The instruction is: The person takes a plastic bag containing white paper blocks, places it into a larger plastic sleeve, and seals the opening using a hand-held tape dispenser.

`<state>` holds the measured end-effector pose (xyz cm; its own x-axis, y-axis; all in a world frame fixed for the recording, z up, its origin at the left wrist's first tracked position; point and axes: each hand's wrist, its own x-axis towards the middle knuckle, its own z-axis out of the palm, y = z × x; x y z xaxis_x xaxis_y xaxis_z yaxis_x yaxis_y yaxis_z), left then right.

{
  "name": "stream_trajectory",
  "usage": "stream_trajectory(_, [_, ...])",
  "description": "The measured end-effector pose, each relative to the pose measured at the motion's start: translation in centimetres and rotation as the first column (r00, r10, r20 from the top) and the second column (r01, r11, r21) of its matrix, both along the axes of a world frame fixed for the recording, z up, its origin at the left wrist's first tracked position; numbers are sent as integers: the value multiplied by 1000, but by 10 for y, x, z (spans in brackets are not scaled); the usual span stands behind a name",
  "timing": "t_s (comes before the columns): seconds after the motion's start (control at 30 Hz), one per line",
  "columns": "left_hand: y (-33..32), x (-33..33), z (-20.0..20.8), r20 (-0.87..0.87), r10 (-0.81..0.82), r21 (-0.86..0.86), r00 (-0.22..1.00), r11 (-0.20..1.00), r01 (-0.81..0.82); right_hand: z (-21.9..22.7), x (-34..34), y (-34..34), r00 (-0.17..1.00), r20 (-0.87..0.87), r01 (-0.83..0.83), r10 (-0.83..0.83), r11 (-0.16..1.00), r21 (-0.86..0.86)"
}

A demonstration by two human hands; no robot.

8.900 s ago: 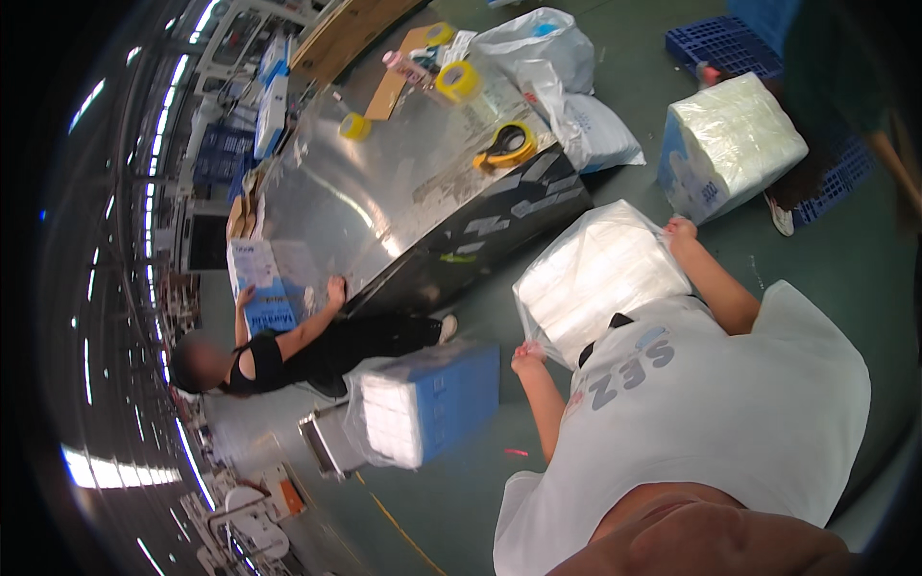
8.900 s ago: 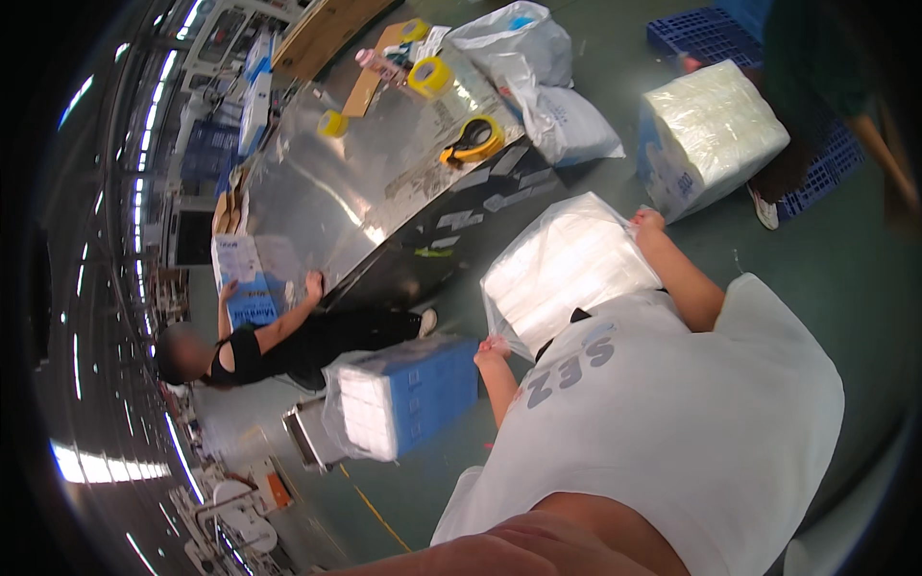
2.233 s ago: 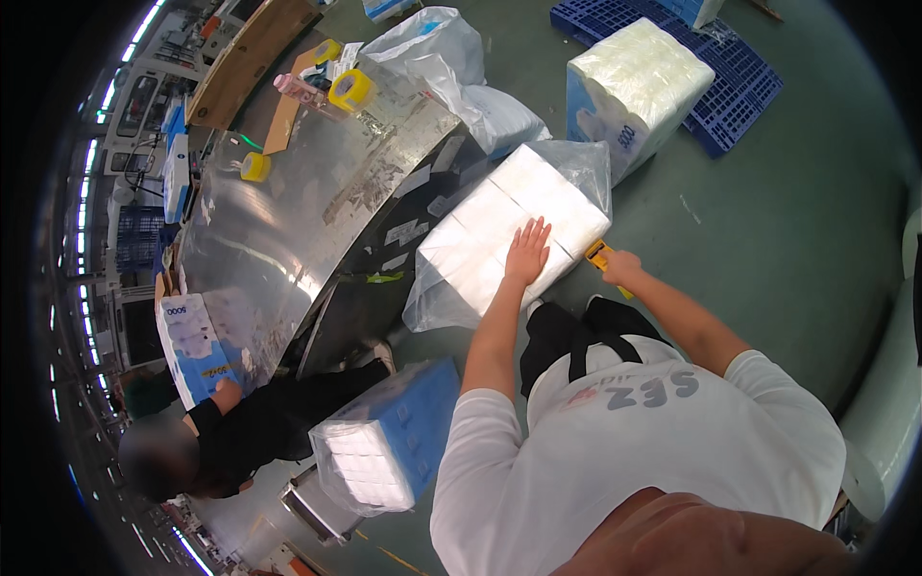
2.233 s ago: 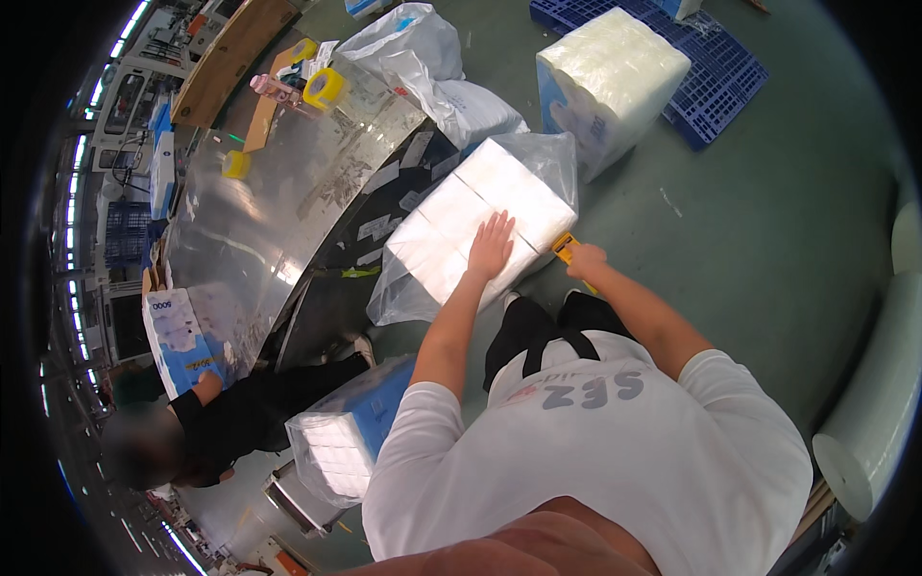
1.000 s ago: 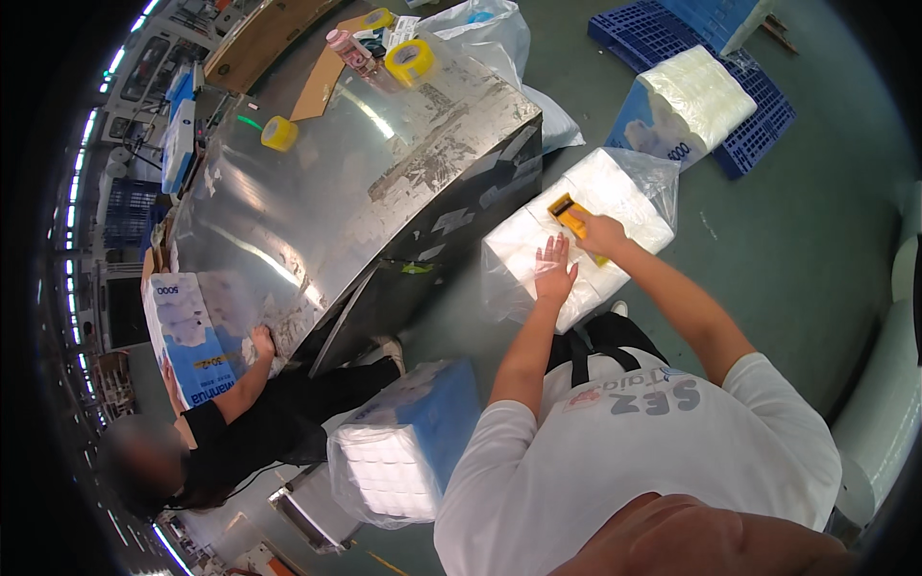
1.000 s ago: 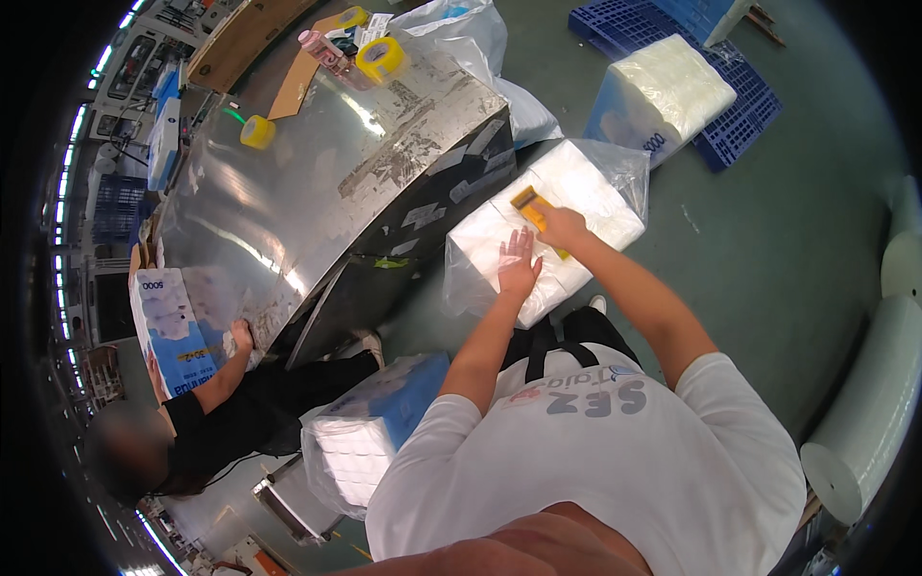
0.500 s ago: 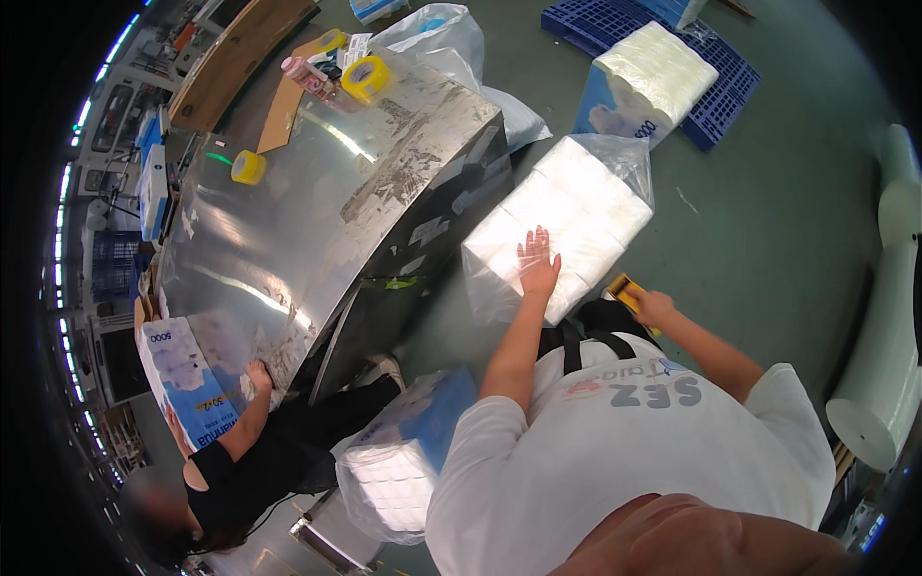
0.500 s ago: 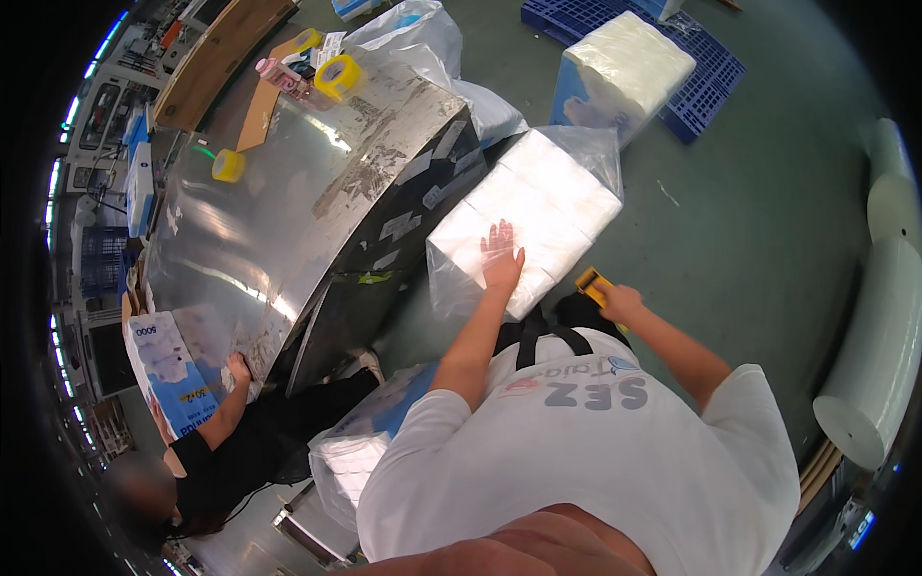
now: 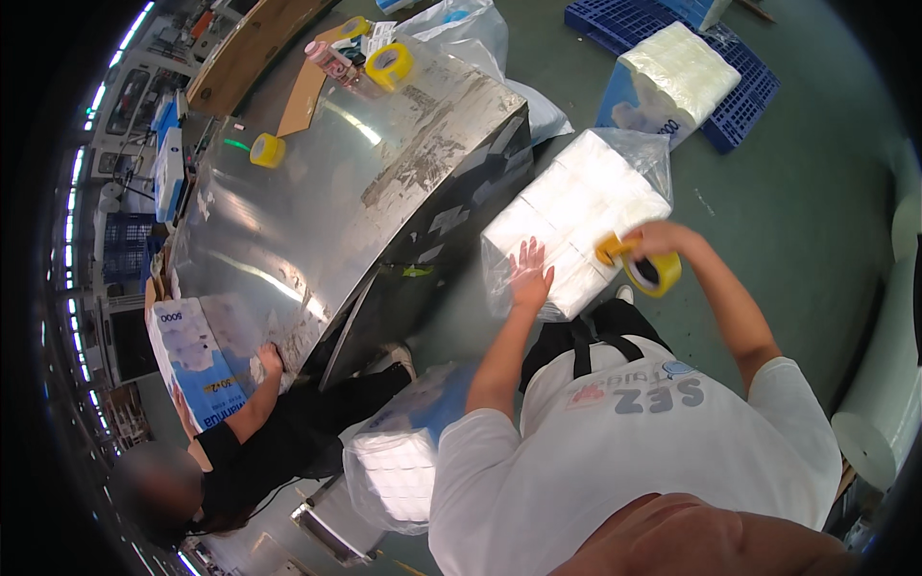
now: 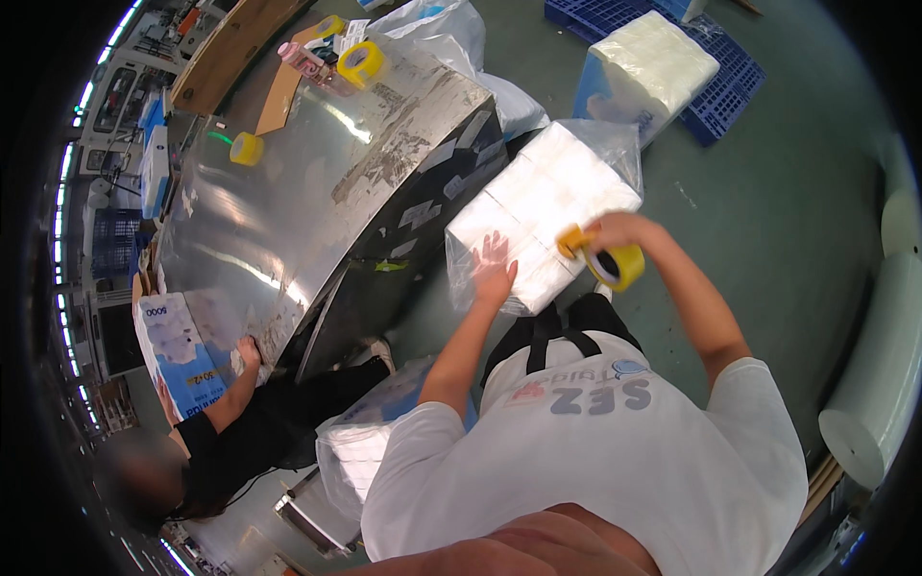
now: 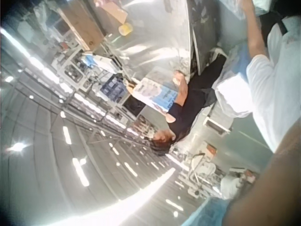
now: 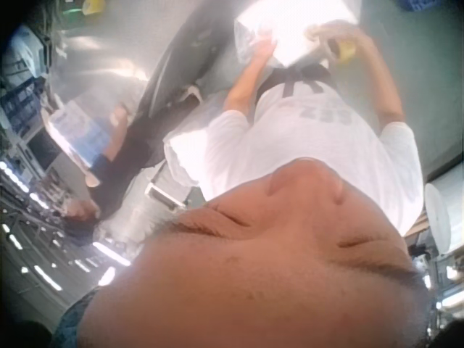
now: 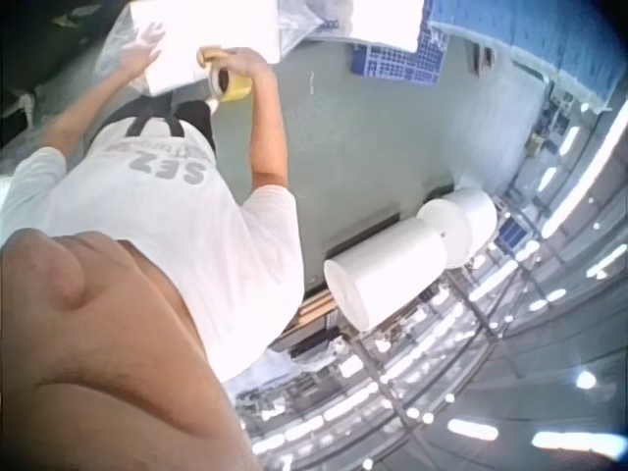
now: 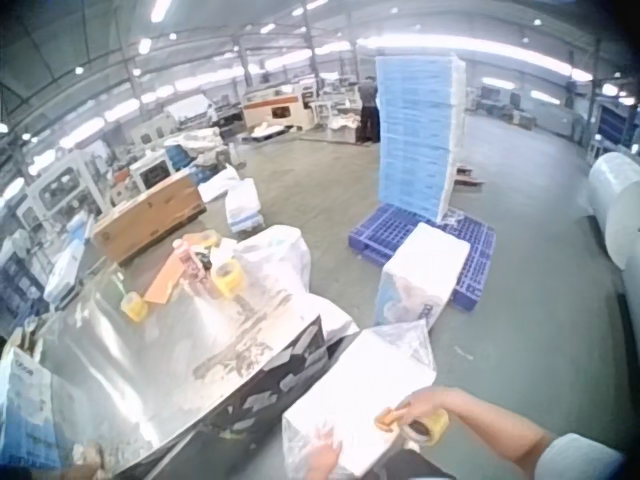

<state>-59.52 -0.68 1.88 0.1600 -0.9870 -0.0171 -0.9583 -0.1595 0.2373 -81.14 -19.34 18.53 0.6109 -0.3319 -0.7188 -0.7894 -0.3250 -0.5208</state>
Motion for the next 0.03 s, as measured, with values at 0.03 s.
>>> stream_trajectory(0.03, [-2,-2,5,7,17,21,1000,1000,-17,10,15,-9,992,129,27,-10,991,-129])
